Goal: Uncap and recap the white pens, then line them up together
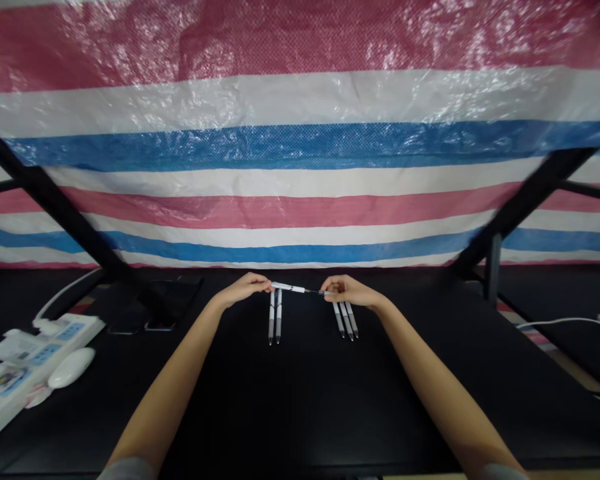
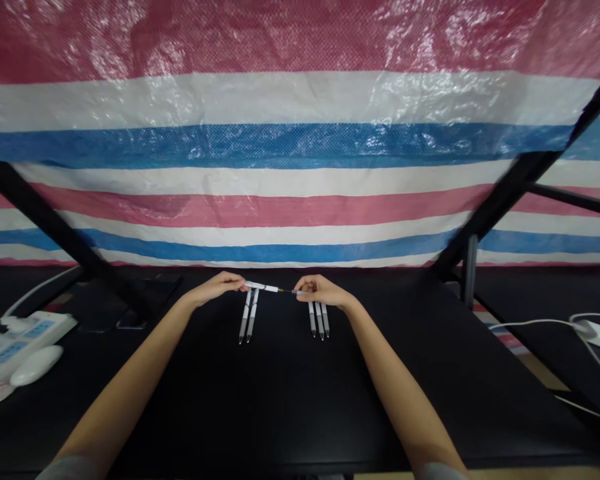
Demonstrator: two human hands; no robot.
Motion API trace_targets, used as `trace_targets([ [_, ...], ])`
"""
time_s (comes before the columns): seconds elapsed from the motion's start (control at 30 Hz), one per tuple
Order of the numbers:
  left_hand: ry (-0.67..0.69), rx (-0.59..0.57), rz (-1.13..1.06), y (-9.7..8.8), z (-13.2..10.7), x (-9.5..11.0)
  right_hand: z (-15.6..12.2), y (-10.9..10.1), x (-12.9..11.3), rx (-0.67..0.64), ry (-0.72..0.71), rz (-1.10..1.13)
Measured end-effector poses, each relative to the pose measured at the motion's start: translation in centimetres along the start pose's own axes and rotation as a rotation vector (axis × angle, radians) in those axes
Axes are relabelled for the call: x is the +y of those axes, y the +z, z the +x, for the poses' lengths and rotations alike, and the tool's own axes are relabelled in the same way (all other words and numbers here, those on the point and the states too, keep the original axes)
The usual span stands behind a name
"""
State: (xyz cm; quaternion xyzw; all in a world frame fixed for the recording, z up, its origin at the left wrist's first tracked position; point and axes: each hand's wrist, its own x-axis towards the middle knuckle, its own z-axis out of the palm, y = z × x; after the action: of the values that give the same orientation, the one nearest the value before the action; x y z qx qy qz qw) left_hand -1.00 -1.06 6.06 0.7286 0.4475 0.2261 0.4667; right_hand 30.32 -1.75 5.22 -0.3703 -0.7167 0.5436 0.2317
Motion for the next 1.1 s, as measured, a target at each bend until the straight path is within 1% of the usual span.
trace_targets([
  [0.13,0.011,-0.034,-0.033,1.2,0.6,0.0,0.0,0.1,0.0,-0.003,-0.001,-0.010],
  [0.3,-0.018,-0.002,-0.083,2.8,1.3,-0.4,0.2,0.3,0.1,-0.025,0.014,-0.012],
  [0.4,-0.023,0.014,-0.086,3.3,1.5,-0.5,0.2,0.3,0.2,-0.026,0.020,-0.013],
  [0.67,0.008,0.029,-0.039,3.2,1.5,-0.3,0.3,0.3,0.2,-0.036,0.021,-0.016],
  [0.87,0.048,0.015,-0.024,3.2,1.3,0.0,0.2,0.4,-0.2,-0.041,0.035,-0.012],
  [1.1,0.139,0.000,-0.028,3.1,1.2,0.2,0.0,0.6,-0.6,-0.046,0.047,-0.009],
])
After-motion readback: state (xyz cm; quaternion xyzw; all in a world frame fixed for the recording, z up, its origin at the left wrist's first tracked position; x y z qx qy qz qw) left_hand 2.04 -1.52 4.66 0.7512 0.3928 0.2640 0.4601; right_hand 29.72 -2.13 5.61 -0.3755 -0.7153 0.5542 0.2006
